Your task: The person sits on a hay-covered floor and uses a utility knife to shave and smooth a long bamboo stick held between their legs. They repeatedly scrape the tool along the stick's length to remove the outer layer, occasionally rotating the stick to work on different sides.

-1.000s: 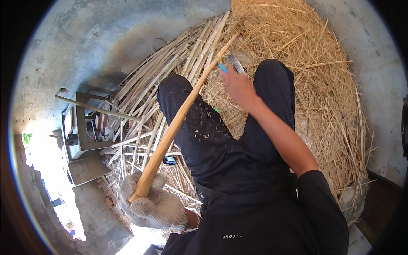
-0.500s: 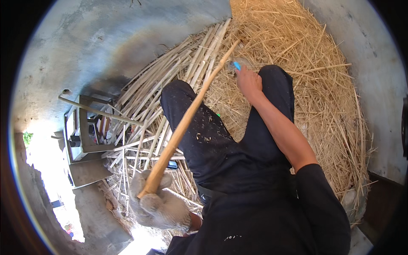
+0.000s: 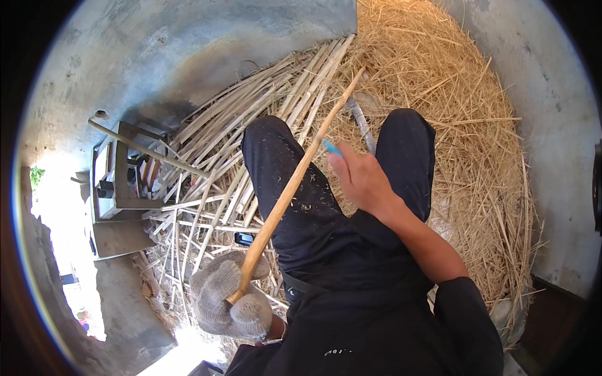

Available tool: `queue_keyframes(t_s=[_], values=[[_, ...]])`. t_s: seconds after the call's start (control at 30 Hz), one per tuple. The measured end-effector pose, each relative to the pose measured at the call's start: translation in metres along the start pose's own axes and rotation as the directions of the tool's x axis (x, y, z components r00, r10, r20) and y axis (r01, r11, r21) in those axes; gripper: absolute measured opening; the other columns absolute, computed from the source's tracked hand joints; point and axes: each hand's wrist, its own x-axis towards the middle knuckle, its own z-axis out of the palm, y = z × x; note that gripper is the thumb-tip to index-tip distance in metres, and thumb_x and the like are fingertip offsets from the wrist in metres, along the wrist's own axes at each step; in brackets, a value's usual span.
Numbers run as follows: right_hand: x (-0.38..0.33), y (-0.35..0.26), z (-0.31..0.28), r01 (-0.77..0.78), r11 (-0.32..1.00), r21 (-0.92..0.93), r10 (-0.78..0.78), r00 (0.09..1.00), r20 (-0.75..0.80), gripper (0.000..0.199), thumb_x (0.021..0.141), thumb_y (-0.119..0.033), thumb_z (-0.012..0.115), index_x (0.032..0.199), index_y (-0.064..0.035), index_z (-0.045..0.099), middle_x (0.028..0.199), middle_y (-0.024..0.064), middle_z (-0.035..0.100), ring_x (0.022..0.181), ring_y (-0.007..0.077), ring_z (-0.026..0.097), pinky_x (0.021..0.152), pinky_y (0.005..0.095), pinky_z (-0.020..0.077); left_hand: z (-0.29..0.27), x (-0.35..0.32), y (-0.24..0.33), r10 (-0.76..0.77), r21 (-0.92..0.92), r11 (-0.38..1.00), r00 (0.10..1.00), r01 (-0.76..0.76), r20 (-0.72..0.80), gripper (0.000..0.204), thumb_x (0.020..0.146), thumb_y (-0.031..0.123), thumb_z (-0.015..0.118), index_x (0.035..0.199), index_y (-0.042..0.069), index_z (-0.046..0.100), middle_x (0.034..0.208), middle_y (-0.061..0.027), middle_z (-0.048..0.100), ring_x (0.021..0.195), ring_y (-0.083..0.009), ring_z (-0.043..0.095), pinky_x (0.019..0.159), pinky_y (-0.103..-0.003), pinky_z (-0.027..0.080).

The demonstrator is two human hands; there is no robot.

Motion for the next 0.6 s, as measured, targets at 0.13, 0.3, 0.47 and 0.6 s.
queue_keyframes(t_s=[0.13,0.3,0.47,0.6], values=[[-0.003,0.005,0.0,0.009,0.992,-0.124,-0.008,1.0,0.007,0.031,0.102,-0.03,0.049,0.093,-0.0009,0.051,0.058,0.0251,0.055,0.054,0.047,0.057,0.05,0.0535,0.0427,0.008,0.001,0.008,-0.007,-0.045,0.999,0.999,0.005,-0.047,0.05,0.092,0.045,0.063,0.093,-0.005,0.067,0.077,-0.02,0.066,0.071,-0.0297,0.067,0.061,-0.034,0.054],[0.004,0.005,0.004,0.086,0.984,-0.158,-0.093,0.995,-0.035,0.028,0.101,-0.03,0.052,0.093,-0.0027,0.052,0.058,0.0237,0.056,0.055,0.0457,0.058,0.05,0.0523,0.0442,0.004,0.007,0.01,-0.048,-0.121,0.991,0.998,0.052,0.039,0.05,0.092,0.045,0.065,0.094,-0.005,0.066,0.078,-0.0207,0.067,0.069,-0.0292,0.067,0.06,-0.033,0.054],[-0.022,-0.037,-0.009,0.136,0.991,-0.011,-0.134,0.985,0.11,0.026,0.1,-0.03,0.055,0.094,-0.0045,0.053,0.058,0.0213,0.057,0.053,0.0443,0.058,0.048,0.0505,0.0449,0.002,0.003,0.007,-0.029,-0.049,0.998,0.999,0.03,0.033,0.049,0.091,0.045,0.065,0.088,-0.004,0.067,0.08,-0.0192,0.068,0.07,-0.0278,0.068,0.064,-0.033,0.055],[-0.017,-0.034,-0.004,0.195,0.978,-0.07,-0.191,0.98,0.063,0.027,0.1,-0.03,0.054,0.092,-0.0043,0.053,0.055,0.0199,0.055,0.05,0.0426,0.058,0.046,0.0513,0.0444,0.004,-0.002,0.003,-0.081,-0.007,0.997,0.995,0.081,-0.064,0.051,0.09,0.047,0.066,0.087,-0.005,0.067,0.079,-0.0188,0.068,0.072,-0.0294,0.068,0.065,-0.036,0.055]])
